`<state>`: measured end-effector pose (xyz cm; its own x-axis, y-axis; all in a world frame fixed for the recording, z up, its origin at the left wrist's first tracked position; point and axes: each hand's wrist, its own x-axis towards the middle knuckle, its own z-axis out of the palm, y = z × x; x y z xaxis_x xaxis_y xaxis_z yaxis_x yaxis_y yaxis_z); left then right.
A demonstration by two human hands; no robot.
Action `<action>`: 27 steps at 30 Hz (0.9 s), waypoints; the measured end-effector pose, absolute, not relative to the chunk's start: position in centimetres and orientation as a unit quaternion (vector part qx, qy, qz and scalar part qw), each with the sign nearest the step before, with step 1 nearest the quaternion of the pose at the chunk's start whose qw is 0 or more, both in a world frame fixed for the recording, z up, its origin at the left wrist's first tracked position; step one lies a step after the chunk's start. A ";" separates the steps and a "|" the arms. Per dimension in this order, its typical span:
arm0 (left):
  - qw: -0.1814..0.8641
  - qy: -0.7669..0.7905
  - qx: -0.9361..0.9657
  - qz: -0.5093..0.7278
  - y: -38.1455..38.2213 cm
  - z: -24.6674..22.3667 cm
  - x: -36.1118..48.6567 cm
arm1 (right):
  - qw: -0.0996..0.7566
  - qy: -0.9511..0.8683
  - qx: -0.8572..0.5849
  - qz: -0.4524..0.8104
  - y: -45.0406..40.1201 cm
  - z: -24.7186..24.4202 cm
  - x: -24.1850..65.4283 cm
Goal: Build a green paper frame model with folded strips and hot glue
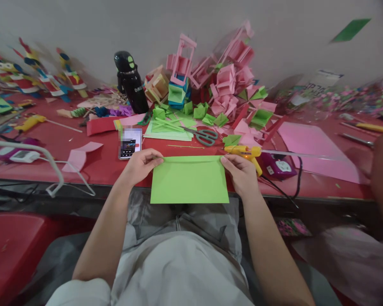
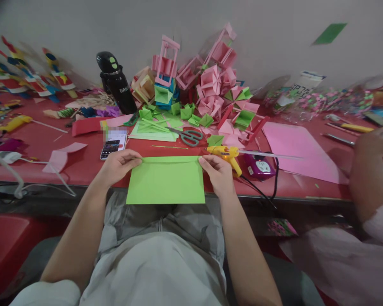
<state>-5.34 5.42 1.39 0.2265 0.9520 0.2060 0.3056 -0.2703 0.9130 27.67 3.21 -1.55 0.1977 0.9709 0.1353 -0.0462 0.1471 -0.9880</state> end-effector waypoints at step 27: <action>0.447 0.457 0.658 0.398 5.2 1.7 -5.5 | 0.454 -0.601 -0.478 0.451 3.1 0.2 27.9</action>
